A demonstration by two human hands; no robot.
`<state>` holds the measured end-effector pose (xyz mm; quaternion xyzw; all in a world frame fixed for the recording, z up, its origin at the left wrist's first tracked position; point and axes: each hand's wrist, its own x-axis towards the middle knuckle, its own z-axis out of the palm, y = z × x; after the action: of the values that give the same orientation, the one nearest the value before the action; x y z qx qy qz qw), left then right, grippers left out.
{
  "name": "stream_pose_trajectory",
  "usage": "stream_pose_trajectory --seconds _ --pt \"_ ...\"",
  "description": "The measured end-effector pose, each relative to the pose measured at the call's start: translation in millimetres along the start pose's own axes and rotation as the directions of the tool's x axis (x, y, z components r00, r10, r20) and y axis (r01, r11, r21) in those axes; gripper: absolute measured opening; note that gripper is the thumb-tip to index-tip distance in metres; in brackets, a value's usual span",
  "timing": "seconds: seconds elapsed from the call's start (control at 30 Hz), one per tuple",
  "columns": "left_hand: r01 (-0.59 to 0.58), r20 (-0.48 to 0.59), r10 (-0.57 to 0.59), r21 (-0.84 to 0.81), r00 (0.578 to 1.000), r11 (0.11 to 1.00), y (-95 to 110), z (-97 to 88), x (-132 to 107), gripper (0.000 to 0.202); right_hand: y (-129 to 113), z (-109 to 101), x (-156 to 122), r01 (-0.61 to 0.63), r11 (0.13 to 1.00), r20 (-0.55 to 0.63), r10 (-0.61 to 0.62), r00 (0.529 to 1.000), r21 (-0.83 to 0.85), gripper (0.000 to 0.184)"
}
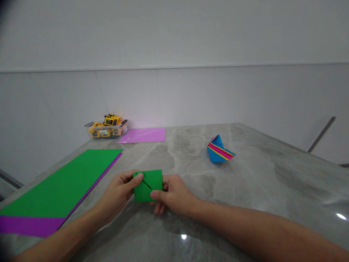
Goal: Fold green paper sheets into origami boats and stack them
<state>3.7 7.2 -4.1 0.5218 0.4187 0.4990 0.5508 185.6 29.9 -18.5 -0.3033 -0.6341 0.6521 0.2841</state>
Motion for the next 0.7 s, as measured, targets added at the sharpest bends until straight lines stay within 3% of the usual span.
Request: stream_pose_trajectory --seconds 0.1,0.3,0.4,0.53,0.63,0.7 --pt "0.005 -0.026 -0.005 0.002 1.000 1.000 -4 0.7 1 0.042 2 2 -2 -0.013 0.999 0.014 0.014 1.000 -0.038 0.049" --pt "0.091 -0.056 -0.100 -0.138 0.993 0.986 1 3.3 -3 0.042 -3 7 -9 -0.040 0.980 0.164 0.073 0.984 -0.194 0.050" --pt "0.116 -0.041 -0.127 -0.203 0.991 0.972 5 5.0 -5 0.042 -11 7 -13 0.060 0.948 0.132 -0.019 0.991 -0.311 0.044" --pt "0.173 -0.022 -0.185 -0.252 0.983 0.952 7 6.2 -4 0.044 -14 3 -14 0.202 0.908 0.178 -0.145 0.973 -0.367 0.044" --pt "0.124 -0.053 -0.131 -0.129 0.990 0.984 6 5.4 -3 0.048 -9 2 -11 0.221 0.882 0.165 -0.166 0.972 -0.416 0.043" --pt "0.034 -0.109 -0.023 0.105 0.994 0.994 5 4.2 -2 0.050 -6 4 -9 0.228 0.854 0.130 -0.188 0.973 -0.468 0.038"
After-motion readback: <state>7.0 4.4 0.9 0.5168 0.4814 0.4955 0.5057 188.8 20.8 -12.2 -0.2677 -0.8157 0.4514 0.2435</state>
